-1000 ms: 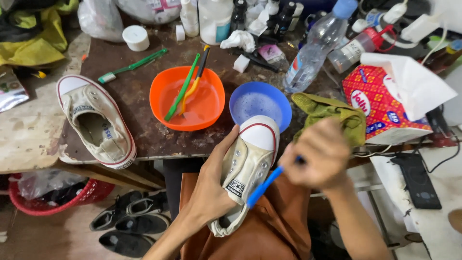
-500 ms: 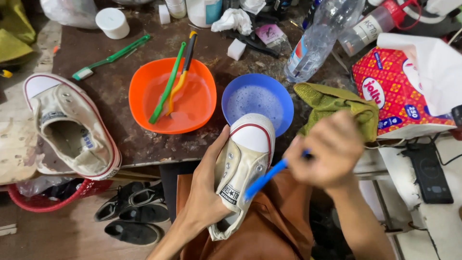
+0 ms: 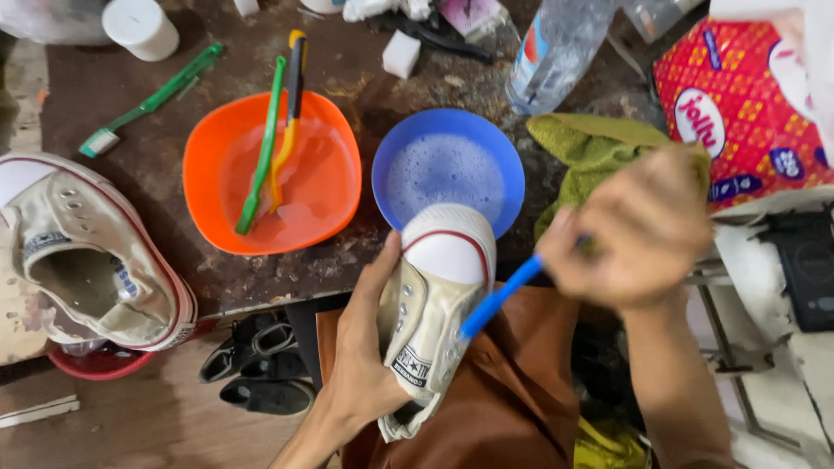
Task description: The person scrubs a white canvas sneaker with a blue toothbrush dipped in soapy water, then wipes the shoe with a tissue. The task is performed at a cluttered workbench with cleaning supplies and another shoe nearby.
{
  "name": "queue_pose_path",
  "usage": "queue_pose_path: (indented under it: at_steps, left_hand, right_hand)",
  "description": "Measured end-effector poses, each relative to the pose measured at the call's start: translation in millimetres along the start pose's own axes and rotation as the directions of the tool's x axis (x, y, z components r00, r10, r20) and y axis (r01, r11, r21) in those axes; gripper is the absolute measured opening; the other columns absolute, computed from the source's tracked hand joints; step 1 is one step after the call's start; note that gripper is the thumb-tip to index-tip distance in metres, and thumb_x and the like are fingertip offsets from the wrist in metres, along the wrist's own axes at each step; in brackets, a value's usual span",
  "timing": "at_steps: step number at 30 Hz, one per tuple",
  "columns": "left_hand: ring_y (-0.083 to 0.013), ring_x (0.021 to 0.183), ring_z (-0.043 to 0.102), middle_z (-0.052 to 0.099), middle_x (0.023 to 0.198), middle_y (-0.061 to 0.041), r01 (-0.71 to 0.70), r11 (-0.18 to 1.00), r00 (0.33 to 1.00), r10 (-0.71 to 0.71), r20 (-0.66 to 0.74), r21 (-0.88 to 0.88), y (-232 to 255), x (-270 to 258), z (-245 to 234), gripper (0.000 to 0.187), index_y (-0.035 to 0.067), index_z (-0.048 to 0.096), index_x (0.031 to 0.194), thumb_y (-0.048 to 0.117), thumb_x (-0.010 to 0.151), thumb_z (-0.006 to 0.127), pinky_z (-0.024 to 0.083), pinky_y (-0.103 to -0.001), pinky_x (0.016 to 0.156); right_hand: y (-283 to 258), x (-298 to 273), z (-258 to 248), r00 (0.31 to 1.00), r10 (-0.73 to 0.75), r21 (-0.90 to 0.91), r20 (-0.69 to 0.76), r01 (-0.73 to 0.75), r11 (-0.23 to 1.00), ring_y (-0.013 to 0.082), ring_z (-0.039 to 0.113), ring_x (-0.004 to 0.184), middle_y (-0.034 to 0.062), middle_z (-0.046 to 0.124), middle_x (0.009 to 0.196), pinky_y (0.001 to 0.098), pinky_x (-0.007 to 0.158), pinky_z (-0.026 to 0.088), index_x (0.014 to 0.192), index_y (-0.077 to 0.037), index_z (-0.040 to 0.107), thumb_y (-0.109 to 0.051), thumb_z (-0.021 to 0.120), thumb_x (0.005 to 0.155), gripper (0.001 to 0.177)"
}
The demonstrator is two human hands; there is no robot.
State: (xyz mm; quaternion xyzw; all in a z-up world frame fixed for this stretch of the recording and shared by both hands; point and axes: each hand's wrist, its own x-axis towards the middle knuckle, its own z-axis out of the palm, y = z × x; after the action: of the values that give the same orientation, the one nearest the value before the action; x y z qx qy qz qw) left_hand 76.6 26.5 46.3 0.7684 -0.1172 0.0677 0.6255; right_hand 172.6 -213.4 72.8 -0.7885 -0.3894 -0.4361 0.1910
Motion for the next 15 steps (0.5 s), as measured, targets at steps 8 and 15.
queue_pose_path:
  at_steps: [8, 15]
  left_hand:
    - [-0.0291, 0.121, 0.059, 0.052, 0.135, -0.023, -0.072, 0.993, 0.997, 0.073, -0.017, 0.091, -0.2, -6.8, 0.5, 0.092, -0.001, 0.028, 0.145, 0.024, 0.074, 0.080, 0.045, -0.040, 0.103]
    - [-0.0411, 0.136, 0.046, 0.043, 0.149, -0.021, 0.025, 0.997, 0.999, -0.027, 0.021, 0.073, -3.8, -13.5, -2.2, 0.098, 0.004, 0.027, 0.147, 0.025, 0.067, 0.079, 0.021, -0.065, 0.111]
  right_hand:
    - [-16.5, 19.4, -4.5, 0.998, -0.050, 0.073, 0.023, 0.049, 0.996, 0.0210, 0.035, 0.053, 0.0039, 0.042, 0.051, 0.0378, 0.059, 0.031, 0.052, -0.008, 0.042, -0.007, 0.053, 0.082, 0.032]
    - [-43.9, 27.0, -9.5, 0.994, -0.106, 0.027, 0.029, 0.105, 0.994, 0.0196, 0.036, 0.056, 0.0033, 0.044, 0.051, 0.0345, 0.058, 0.030, 0.052, -0.008, 0.046, -0.008, 0.057, 0.078, 0.029]
